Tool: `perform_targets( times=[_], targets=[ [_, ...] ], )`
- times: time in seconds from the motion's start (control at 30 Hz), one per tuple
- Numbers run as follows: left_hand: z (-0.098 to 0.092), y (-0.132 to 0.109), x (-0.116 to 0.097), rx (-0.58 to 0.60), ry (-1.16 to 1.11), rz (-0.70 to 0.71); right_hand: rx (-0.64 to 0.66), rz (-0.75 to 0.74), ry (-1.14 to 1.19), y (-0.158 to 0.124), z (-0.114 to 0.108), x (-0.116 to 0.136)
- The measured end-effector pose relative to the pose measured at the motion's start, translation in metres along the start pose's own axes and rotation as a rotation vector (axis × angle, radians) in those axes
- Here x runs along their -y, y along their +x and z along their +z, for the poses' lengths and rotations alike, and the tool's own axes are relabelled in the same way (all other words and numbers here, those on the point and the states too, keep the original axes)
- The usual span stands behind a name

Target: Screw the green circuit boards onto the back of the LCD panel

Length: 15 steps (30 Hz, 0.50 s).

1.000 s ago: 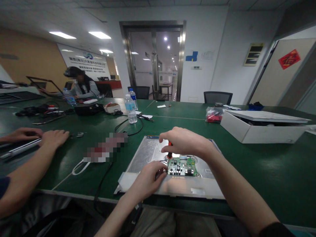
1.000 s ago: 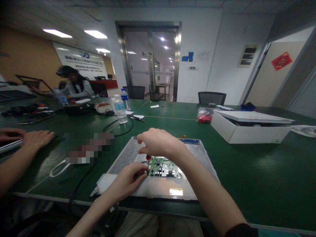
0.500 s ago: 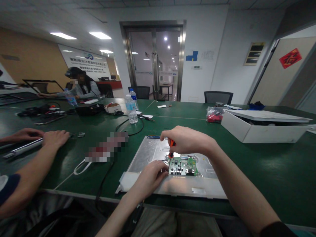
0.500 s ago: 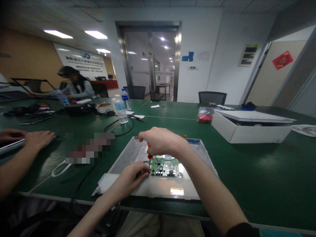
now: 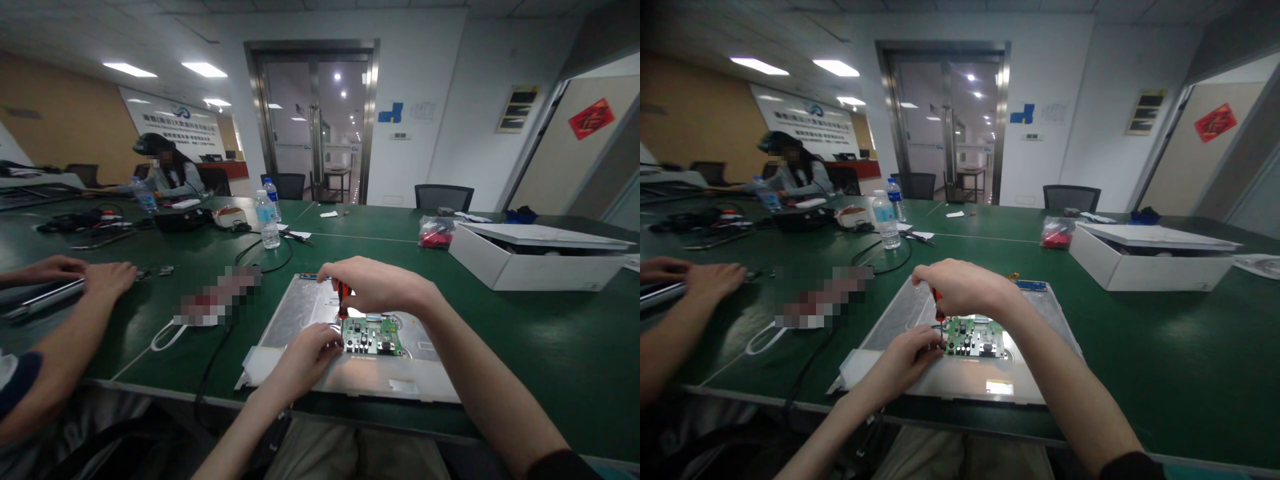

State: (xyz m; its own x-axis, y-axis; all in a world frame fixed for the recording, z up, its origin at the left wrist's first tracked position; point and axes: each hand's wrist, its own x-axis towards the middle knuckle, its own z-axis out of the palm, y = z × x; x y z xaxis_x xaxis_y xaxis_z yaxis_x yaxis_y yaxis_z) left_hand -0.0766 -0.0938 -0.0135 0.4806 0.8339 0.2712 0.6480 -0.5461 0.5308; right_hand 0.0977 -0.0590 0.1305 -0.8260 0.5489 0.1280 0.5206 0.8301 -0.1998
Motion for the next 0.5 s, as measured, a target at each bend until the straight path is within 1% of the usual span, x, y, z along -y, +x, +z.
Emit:
perform_targets(
  times=[0.33,0.5],
  targets=[
    [0.0006,0.0011,0.0016,0.003,0.0,-0.016,0.007,-0.007,-0.004,-0.0008,-0.0008,-0.0005],
    [0.0007,0.0024,0.0008,-0.008,-0.012,-0.039,-0.003,-0.036,0.009,-0.0004,-0.0012,-0.0008]
  ],
)
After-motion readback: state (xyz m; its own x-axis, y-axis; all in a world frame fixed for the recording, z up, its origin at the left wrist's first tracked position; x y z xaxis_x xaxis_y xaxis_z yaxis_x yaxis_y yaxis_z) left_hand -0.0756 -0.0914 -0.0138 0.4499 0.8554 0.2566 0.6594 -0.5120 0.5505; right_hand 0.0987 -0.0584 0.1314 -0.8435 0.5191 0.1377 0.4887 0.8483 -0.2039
